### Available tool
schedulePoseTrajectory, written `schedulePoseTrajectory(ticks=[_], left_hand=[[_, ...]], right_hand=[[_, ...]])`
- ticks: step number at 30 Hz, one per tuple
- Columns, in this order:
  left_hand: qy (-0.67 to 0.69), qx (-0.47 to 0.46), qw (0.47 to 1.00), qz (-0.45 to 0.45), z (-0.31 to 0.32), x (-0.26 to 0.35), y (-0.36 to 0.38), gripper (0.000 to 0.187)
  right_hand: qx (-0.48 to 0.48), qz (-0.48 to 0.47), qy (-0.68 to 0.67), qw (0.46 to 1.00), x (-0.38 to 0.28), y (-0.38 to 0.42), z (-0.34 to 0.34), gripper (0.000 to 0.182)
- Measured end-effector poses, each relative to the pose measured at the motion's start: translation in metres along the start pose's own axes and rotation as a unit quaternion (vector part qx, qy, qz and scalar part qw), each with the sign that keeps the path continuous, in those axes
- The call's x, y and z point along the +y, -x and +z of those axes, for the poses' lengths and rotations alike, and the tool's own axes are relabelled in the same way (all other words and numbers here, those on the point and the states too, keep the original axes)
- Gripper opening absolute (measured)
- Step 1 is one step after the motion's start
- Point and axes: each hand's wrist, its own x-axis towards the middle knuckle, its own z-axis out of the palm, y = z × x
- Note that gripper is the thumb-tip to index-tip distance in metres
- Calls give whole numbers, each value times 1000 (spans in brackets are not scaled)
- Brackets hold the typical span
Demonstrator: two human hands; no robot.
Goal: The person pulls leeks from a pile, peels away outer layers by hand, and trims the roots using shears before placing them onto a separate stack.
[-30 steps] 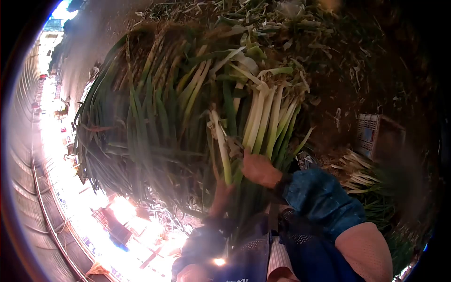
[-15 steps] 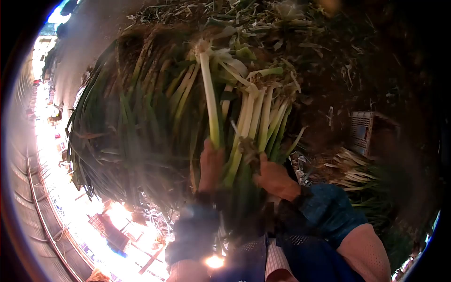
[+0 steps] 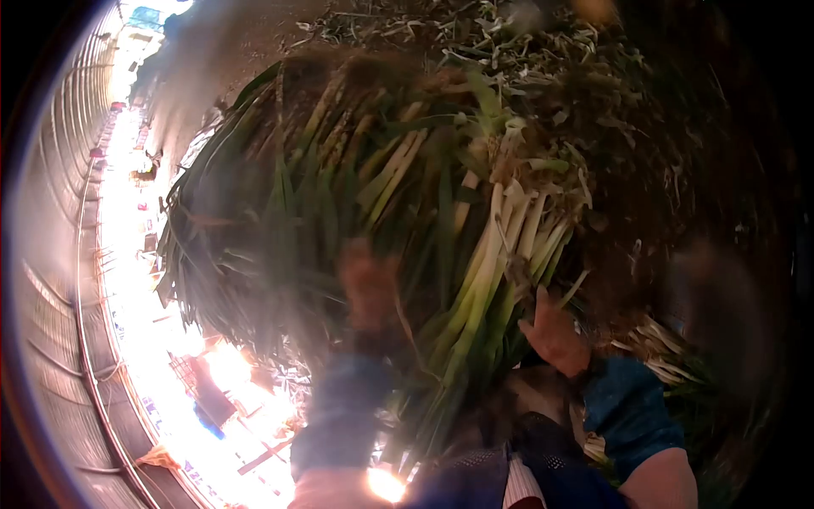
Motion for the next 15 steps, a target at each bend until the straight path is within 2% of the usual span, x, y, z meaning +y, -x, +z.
schedulePoseTrajectory(ticks=[2,3,5,6,7,9,11,13,14,15], left_hand=[[-13,-17,988,-151,-8,-84,-49,64],[-99,100,973,-182,9,-120,-55,69],[-128,37,964,-232,31,-162,-45,67],[-128,-3,961,-247,31,-162,-44,67],[-128,-43,956,-261,31,-163,-43,67],[-103,-141,947,-268,31,-155,-37,68],[-100,-185,964,-160,61,-162,-11,66],[-26,-146,984,-99,59,-137,23,60],[47,-87,991,-93,41,-97,43,55],[52,-127,988,-71,22,-69,61,55]], right_hand=[[38,-75,-12,996,8,15,14,76],[80,-136,76,984,19,28,32,77],[-82,52,-22,995,0,28,19,77],[-163,146,-70,973,-7,30,14,77],[-114,96,-65,987,-3,36,26,79],[-148,120,-58,980,-7,34,28,76],[-160,105,-52,980,-17,30,23,74],[-148,58,-44,986,-32,30,13,72],[-130,27,-68,989,-39,30,12,70],[-113,-2,-91,989,-46,29,13,68]])
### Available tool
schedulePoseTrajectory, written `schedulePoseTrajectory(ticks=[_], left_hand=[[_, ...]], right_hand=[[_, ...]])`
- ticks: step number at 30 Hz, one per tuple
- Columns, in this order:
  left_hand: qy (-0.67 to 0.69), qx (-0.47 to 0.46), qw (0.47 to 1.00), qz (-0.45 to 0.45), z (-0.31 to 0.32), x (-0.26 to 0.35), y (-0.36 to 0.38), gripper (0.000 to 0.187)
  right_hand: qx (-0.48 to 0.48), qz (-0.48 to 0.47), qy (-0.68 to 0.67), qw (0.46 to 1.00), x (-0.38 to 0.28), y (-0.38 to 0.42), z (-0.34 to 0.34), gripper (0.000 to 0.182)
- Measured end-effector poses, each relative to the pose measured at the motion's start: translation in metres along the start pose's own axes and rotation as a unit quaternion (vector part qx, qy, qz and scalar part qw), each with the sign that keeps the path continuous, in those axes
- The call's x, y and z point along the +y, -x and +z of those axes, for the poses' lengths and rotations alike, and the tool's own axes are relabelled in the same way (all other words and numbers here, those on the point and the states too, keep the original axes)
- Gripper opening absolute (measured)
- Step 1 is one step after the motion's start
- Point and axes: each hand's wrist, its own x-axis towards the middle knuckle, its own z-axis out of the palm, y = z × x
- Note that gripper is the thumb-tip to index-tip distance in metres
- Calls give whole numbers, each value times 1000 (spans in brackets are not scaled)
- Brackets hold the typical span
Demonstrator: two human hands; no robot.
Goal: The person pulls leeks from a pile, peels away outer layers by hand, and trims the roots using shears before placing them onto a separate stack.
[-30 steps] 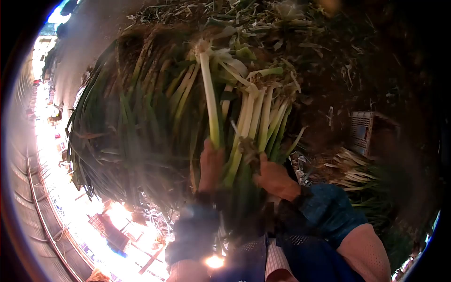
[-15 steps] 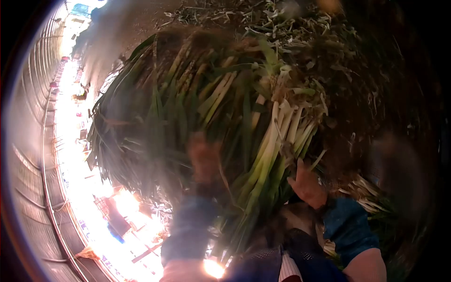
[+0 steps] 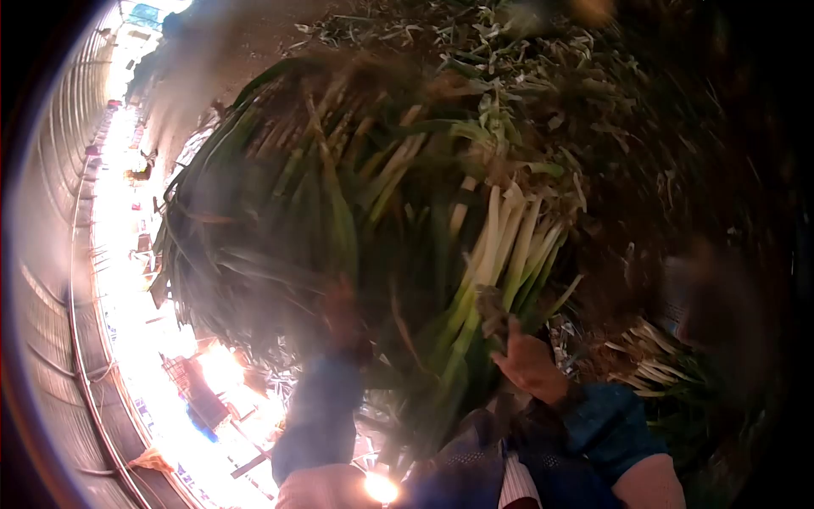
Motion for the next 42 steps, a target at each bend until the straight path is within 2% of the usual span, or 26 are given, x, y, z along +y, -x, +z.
schedulePoseTrajectory(ticks=[2,3,4,6,8,9,11,12,13,14,16,17,19,22,25,28,31,33,35,36,38,40,42], left_hand=[[8,-128,992,-17,-16,49,47,56],[15,-215,975,-54,-21,70,66,58],[42,-225,972,-53,-28,88,81,56],[96,-247,963,-54,-45,113,107,52],[126,-319,939,15,-60,116,106,44],[141,-349,925,50,-62,113,99,40],[130,-214,946,208,-36,82,82,32],[122,-141,941,284,-20,74,70,28],[101,-166,966,170,-5,77,46,26],[79,-190,977,54,4,82,20,25],[195,29,980,21,3,98,-14,27],[276,-28,961,-17,9,98,-24,26],[424,-144,889,-90,30,91,-36,25],[475,-245,839,-107,33,80,-41,34],[438,-261,853,-111,8,87,-34,33],[420,-211,873,-131,-13,97,-20,31],[345,-96,933,-23,-18,105,-3,36],[277,-58,957,-60,-27,118,5,36],[234,-36,970,-52,-9,111,10,37],[226,-32,973,-28,31,92,15,38],[221,-42,974,-15,51,82,21,39],[248,-77,964,-53,35,88,20,38],[308,-133,934,-126,3,99,14,39]], right_hand=[[13,-52,-2,999,-10,-2,8,64],[9,-73,14,997,-14,-2,15,63],[5,-93,30,995,-19,-3,21,61],[-57,-43,0,997,-35,-15,25,64],[-58,-73,72,993,-26,-15,35,67],[-27,-128,157,979,-10,-17,46,69],[-28,-118,179,976,3,-18,47,72],[-59,-53,116,990,3,-21,40,73],[-91,13,51,995,4,-23,35,74],[-85,-6,58,995,7,-20,35,74],[-71,-43,75,994,14,-12,34,73],[-61,-41,70,995,19,-10,36,74],[-41,-34,54,997,25,-7,42,75],[31,-105,86,990,8,-2,44,73],[-64,-24,0,998,-20,-9,33,69],[-57,-63,20,996,-29,-18,40,66],[40,-151,88,984,-26,-31,47,67],[35,-142,65,987,-39,-24,36,65],[8,-110,44,993,-46,-20,33,64],[-17,-84,35,996,-47,-14,37,63],[-43,-52,25,997,-45,-13,44,63],[-40,-42,26,998,-40,-21,51,65],[10,-100,39,994,-35,-31,52,67]])
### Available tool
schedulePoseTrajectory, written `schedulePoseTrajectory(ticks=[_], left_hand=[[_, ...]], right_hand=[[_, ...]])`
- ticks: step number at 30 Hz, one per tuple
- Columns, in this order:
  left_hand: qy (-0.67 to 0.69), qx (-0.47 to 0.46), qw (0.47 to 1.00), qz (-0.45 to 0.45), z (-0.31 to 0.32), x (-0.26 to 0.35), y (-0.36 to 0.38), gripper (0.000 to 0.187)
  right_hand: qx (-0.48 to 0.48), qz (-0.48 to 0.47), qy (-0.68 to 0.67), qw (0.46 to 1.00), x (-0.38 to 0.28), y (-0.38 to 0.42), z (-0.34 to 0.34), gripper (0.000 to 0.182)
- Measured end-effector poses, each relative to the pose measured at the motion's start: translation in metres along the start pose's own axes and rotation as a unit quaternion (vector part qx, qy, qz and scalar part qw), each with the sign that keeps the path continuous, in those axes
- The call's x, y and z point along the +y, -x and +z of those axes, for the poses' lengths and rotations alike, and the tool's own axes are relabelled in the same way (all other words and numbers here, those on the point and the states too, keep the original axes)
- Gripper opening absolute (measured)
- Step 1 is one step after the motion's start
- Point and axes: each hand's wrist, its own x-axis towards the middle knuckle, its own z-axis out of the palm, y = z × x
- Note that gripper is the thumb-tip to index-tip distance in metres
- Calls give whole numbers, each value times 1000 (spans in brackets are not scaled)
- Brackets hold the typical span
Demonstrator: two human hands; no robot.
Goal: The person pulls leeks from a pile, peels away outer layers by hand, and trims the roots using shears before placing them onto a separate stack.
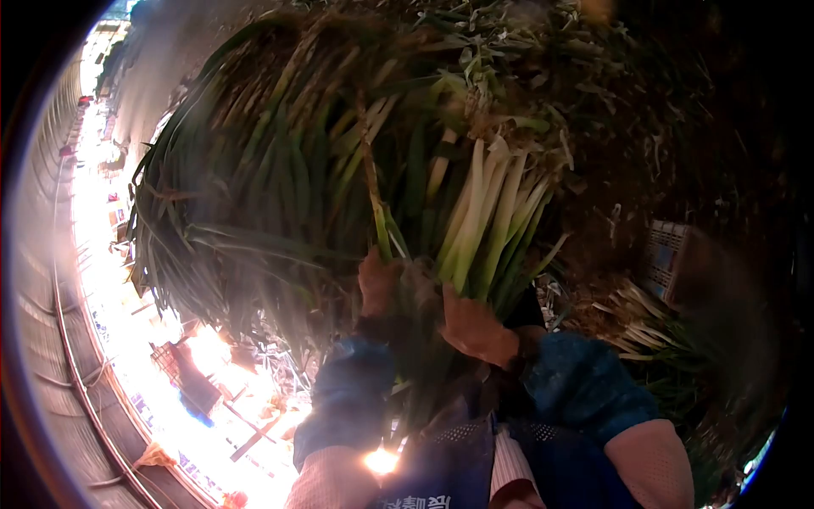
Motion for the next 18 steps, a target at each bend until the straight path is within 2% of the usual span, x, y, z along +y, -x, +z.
schedulePoseTrajectory(ticks=[1,3,6,8,9,10,11,13,16,18], left_hand=[[45,-26,998,-48,-6,10,2,39],[34,-28,997,-56,-8,12,7,38],[27,-45,995,-80,-13,15,18,35],[22,-50,996,-74,-21,21,34,34],[20,-47,997,-56,-26,26,43,33],[17,-46,998,-40,-31,31,53,33],[54,-60,995,-64,-36,36,61,34],[129,-89,982,-108,-44,45,73,37],[102,-105,986,-82,-35,50,92,39],[59,-119,988,-73,-6,30,108,37]], right_hand=[[26,-28,9,999,1,-3,-1,68],[76,-66,72,992,-7,1,-6,66],[42,-12,58,997,-12,1,-8,63],[46,-21,62,997,-9,-5,-2,61],[80,-67,91,990,0,-14,6,62],[74,-59,84,992,4,-21,6,62],[69,-52,78,993,8,-29,7,63],[-18,67,-6,998,8,-48,0,65],[-28,95,-32,995,1,-33,-24,68],[-64,150,-44,986,-1,-11,-37,69]])
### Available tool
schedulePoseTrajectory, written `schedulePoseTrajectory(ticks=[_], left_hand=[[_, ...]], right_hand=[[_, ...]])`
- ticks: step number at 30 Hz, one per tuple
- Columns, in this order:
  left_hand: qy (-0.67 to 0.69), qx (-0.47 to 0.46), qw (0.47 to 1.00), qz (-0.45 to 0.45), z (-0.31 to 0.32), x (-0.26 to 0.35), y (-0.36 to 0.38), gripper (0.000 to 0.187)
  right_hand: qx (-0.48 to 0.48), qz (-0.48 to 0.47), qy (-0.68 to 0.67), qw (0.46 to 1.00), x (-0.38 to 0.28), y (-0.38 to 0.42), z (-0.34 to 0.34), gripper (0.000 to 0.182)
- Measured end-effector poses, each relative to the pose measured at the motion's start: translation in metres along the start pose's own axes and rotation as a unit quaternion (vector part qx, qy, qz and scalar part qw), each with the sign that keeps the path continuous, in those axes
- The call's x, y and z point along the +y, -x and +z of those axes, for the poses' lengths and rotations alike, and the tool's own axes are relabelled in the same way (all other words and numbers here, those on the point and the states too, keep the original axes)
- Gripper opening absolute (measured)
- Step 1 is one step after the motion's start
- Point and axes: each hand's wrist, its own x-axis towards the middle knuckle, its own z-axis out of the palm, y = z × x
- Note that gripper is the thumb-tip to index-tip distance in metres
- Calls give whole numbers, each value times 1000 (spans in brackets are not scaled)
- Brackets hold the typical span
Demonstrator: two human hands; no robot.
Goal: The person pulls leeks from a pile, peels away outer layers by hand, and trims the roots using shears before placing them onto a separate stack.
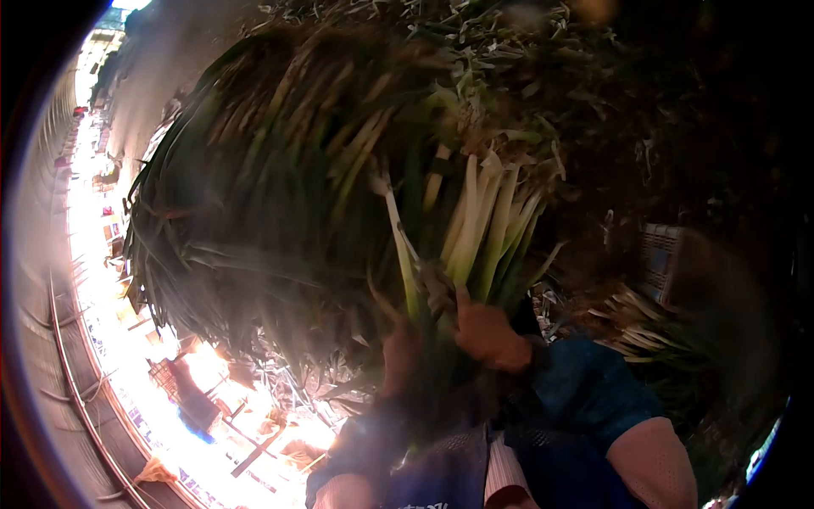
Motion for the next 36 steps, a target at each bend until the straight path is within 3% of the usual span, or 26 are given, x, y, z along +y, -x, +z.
schedulePoseTrajectory(ticks=[4,7,10,13,16,18,22,25,28,36], left_hand=[[-16,-21,998,58,19,-4,15,36],[12,-26,997,66,14,8,18,37],[16,-66,998,-8,16,8,23,40],[-17,-55,998,1,14,28,41,45],[39,-17,993,112,17,28,47,51],[-13,-32,988,148,28,27,36,54],[-52,-114,987,97,50,23,19,59],[-54,-107,989,91,56,20,20,59],[-56,-112,989,85,59,20,13,57],[87,-109,979,146,47,16,9,55]], right_hand=[[-17,36,14,999,17,20,-1,71],[34,22,77,996,41,8,17,72],[60,15,18,998,46,-15,7,73],[64,28,11,997,41,-18,-3,72],[67,47,-49,995,45,-2,-28,71],[96,86,-54,990,54,13,-34,71],[105,93,-46,989,79,36,-25,70],[86,126,-36,988,83,36,-21,68],[171,85,3,982,88,25,-16,68],[164,58,18,985,83,13,-22,66]])
